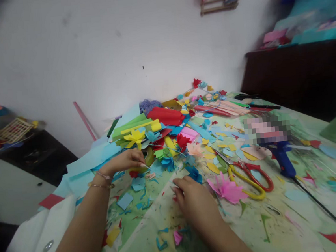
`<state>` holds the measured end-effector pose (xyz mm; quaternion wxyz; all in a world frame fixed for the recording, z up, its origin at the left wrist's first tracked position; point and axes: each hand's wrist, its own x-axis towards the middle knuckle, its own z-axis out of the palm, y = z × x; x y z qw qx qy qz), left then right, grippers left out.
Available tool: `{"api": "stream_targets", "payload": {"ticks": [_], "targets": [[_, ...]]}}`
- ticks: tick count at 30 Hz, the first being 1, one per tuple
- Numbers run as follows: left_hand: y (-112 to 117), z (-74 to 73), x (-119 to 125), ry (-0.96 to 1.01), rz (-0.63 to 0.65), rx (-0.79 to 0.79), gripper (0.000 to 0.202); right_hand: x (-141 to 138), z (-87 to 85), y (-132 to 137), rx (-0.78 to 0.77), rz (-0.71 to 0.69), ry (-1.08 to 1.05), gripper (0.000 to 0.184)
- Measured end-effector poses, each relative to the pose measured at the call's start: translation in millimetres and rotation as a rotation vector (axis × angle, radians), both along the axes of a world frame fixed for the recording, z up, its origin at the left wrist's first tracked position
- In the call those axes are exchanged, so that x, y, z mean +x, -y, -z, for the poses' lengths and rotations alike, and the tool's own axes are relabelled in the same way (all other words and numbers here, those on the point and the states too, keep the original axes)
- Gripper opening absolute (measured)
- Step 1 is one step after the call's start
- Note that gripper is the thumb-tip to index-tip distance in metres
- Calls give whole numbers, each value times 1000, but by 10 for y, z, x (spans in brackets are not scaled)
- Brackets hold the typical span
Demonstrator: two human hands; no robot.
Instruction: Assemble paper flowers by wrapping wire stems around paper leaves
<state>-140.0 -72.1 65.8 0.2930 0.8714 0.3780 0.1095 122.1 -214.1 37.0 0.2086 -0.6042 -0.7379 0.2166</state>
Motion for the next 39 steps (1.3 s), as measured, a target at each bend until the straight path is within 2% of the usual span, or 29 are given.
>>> {"api": "stream_targets", "payload": {"ticks": [5, 9, 15, 19, 24, 28, 34, 39], "targets": [[1, 29, -2, 29, 100, -53, 35, -77, 134, 51, 34, -48, -84, 28], [21, 14, -28, 15, 165, -135, 38, -56, 168, 6, 45, -71, -118, 30], [30, 16, -48, -13, 125, -153, 39, -22, 164, -18, 28, -77, -159, 31], [99, -59, 89, -47, 97, -117, 32, -37, 141, 17, 42, 14, -38, 29], [287, -136, 384, -152, 164, -99, 22, -54, 130, 35, 50, 38, -19, 27], [326, -73, 498, -189, 180, -100, 15, -47, 160, 34, 44, 32, -84, 28], [260, -10, 479, -145, 309, -225, 19, -19, 233, 5, 18, 13, -201, 30], [222, 43, 461, -131, 330, -291, 24, 38, 245, -57, -44, -42, -254, 27]]}}
